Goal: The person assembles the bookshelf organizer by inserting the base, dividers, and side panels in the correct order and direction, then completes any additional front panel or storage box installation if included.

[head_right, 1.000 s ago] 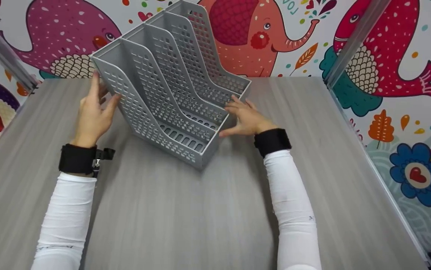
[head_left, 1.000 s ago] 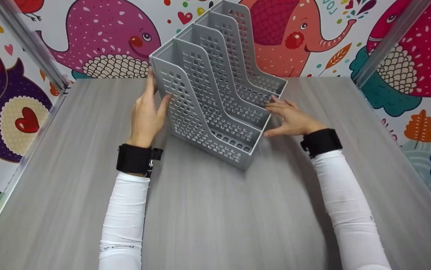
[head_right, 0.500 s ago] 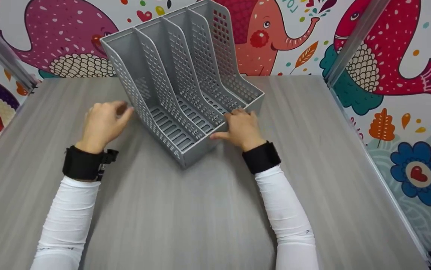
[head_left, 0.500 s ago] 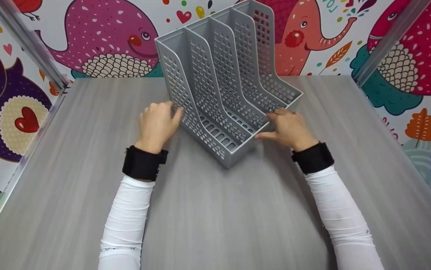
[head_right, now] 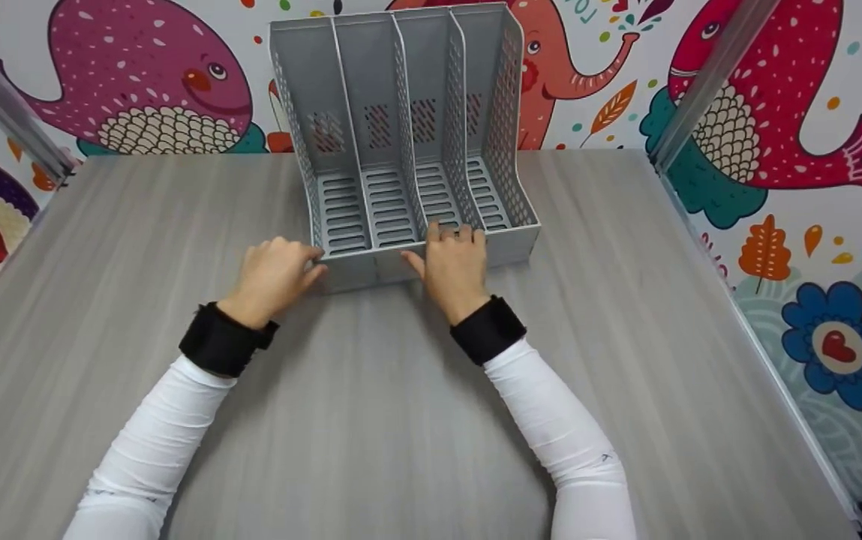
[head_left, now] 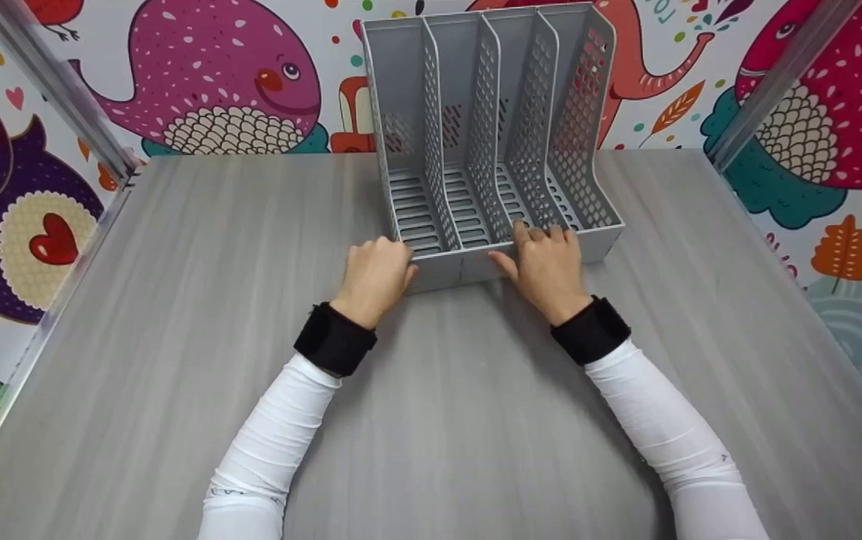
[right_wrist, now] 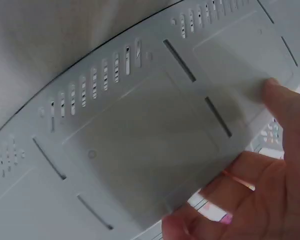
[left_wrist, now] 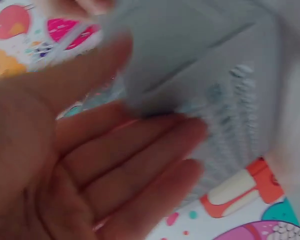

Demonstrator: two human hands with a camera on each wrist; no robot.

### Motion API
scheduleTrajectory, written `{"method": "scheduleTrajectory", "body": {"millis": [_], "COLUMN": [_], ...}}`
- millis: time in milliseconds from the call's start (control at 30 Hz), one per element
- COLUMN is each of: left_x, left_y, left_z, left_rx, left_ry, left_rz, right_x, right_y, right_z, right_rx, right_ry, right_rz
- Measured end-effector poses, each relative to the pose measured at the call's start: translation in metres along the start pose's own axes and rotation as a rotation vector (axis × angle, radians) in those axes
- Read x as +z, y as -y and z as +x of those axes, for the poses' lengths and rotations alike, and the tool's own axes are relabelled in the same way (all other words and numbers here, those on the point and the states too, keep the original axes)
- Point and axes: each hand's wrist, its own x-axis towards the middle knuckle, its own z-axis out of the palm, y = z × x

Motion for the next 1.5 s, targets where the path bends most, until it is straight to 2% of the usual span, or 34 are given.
{"method": "scheduleTrajectory", "body": {"millis": [100,200,267,367,467,567,667,800,900,1000,1067,1200,1500], "left_x": [0.005,0.008,0.011,0.018,0.026,0.032,0.034,0.031,0.03,0.03,0.031,0.034,0.039], "left_y": [0.001,0.003,0.005,0.009,0.012,0.013,0.012,0.013,0.017,0.021,0.024,0.027,0.031], "left_z": [0.003,0.006,0.008,0.01,0.013,0.014,0.014,0.014,0.014,0.016,0.016,0.018,0.017], "left_rx": [-0.035,-0.059,-0.081,-0.122,-0.156,-0.159,-0.143,-0.126,-0.123,-0.108,-0.092,-0.067,-0.048], "left_ry": [-0.013,-0.048,-0.104,-0.223,-0.328,-0.354,-0.294,-0.129,0.002,0.079,0.093,0.081,0.074], "left_rz": [0.004,-0.005,0.001,0.03,0.067,0.102,0.1,0.014,-0.076,-0.143,-0.169,-0.181,-0.194], "right_x": [-0.008,-0.021,-0.027,-0.034,-0.036,-0.038,-0.039,-0.034,-0.026,-0.019,-0.015,-0.01,-0.003], "right_y": [-0.013,-0.03,-0.041,-0.053,-0.06,-0.061,-0.06,-0.063,-0.068,-0.072,-0.075,-0.079,-0.083], "right_z": [0.003,0.006,0.007,0.007,0.007,0.009,0.012,0.014,0.015,0.015,0.015,0.015,0.015], "right_rx": [-0.004,0.074,0.149,0.231,0.237,0.221,0.224,0.245,0.255,0.259,0.26,0.258,0.257], "right_ry": [0.063,0.143,0.189,0.259,0.343,0.442,0.541,0.618,0.629,0.607,0.578,0.538,0.508], "right_rz": [0.066,0.106,0.119,0.13,0.12,0.091,0.072,0.089,0.119,0.153,0.168,0.194,0.218]}}
